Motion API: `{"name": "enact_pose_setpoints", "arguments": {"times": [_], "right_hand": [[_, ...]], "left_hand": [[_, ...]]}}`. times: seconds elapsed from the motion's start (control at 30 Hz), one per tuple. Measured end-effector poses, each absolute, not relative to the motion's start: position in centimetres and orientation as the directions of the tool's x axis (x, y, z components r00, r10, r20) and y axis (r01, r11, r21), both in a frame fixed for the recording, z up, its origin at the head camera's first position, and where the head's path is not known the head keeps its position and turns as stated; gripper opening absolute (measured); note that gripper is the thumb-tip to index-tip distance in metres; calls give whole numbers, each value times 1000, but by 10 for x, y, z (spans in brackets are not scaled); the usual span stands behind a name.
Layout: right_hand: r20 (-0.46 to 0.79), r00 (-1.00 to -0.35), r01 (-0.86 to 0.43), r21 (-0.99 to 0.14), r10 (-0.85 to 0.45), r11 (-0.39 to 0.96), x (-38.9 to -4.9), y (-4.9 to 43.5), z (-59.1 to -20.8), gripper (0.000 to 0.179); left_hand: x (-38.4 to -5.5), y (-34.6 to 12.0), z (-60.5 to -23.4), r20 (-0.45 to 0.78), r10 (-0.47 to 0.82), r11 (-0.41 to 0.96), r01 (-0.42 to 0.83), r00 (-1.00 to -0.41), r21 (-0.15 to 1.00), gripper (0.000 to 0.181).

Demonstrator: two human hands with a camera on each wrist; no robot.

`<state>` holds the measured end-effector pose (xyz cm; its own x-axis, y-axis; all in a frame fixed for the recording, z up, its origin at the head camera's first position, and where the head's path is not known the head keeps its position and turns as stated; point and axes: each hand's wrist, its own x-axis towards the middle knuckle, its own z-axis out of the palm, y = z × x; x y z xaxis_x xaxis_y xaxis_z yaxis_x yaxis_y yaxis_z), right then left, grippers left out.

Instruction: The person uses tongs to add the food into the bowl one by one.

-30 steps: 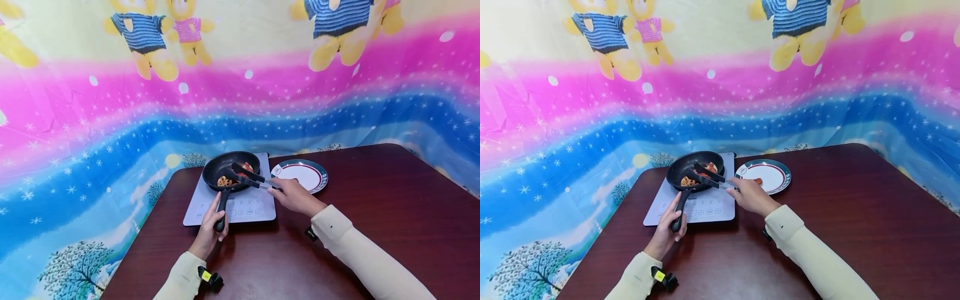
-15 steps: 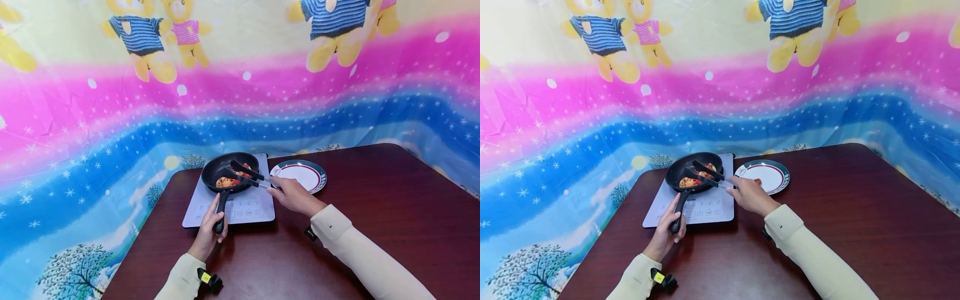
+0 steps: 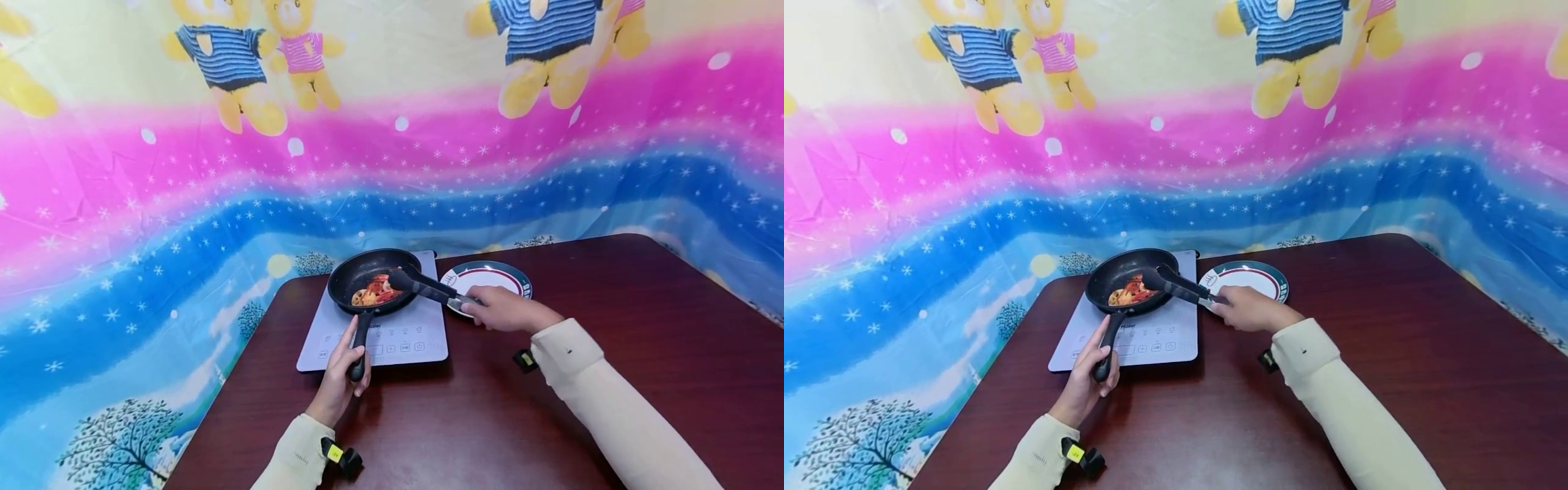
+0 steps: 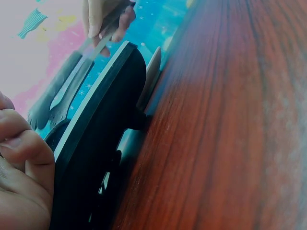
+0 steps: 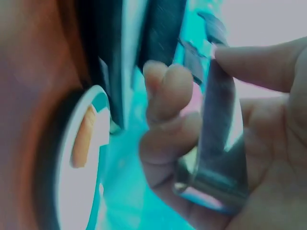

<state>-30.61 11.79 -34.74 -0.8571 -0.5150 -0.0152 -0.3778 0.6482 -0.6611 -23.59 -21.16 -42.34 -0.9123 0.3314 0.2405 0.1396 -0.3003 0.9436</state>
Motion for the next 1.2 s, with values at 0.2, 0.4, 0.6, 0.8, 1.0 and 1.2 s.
{"name": "enact_pose_setpoints", "arguments": {"times": [0.2,0.4,0.6,0.8,1.0,1.2], "right_hand": [[-70,-858,-357,-630,-509,689,-305,156,-327,35],[-95,-864,-320,-654,-494,686,-302,185,-313,39],[-124,-876,-307,-602,-467,737,-299,206,-308,33],[-180,-890,-247,-582,-419,775,-297,221,-306,35],[-229,-902,-181,-571,-367,801,-295,226,-309,36],[-267,-904,-136,-561,-333,817,-297,223,-315,43]], "left_hand": [[-236,-212,-422,253,337,-304,150,-907,941,70],[-236,-212,-420,265,338,-297,165,-903,941,69],[-235,-213,-420,261,338,-298,160,-904,941,69],[-235,-213,-420,251,342,-295,150,-906,944,69],[-235,-213,-421,251,347,-299,148,-904,943,69],[-235,-211,-422,254,343,-298,151,-904,942,70]]}}
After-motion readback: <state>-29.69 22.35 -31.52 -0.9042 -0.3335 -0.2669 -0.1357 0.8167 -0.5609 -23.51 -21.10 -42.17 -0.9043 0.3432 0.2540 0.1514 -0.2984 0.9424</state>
